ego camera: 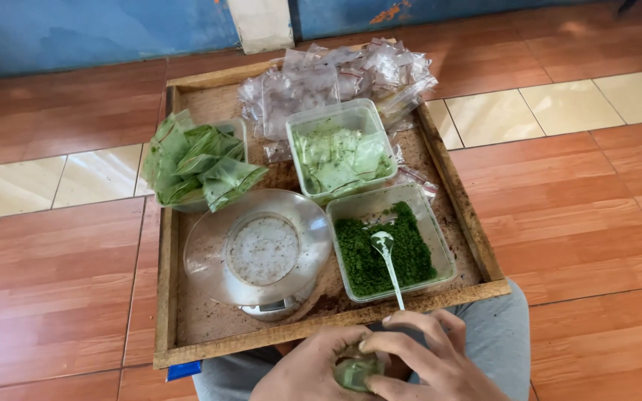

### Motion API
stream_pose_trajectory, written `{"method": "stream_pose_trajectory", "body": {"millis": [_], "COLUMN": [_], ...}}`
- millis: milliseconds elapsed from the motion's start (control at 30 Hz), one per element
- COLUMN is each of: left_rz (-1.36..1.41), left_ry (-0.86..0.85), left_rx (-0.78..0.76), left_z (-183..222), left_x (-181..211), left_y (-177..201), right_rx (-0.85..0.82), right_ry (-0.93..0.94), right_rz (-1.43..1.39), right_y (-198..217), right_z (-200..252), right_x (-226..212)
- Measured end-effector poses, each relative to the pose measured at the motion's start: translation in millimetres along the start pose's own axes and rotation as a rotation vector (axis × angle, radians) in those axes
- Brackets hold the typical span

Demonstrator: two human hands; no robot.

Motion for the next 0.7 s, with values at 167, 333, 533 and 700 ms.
{"method": "stream_pose_trajectory", "body": {"millis": [167,333,533,700], "left_rz": [-0.119,-0.221,-0.134,-0.195], "left_ry": [-0.007,-0.017,0.068,0.025], "left_rx": [0.092,0.043,0.023,-0.036], "left_z": [-19.8,-38.6,-52.1,-56.7], "left_x": [-11.2,-9.2,-17.9,-24.8], "left_y": [1.4,-0.3,-0.8,3.5], "right_rx": [0.256,0.297,0.217,0.113], "right_ry": [0.112,0.145,-0.001,0.057], "right_rz": [0.123,0.151,-0.112,-0.096], "right_y": [4.9,6.1,-17.0,-27.6], "right_z": [2.9,12.3,23.4,21.4], "right_x": [3.8,12.7,37.2,44.9]}}
Point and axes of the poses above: each hand's wrist, its own z-axis away from the middle knuckle, its own y-axis out of the back of the hand, x = y × z, the point moved 2 cm from there along -z, towards the middle knuckle, and after that the axes turned 14 degrees about -x, right-handed, at the moved point
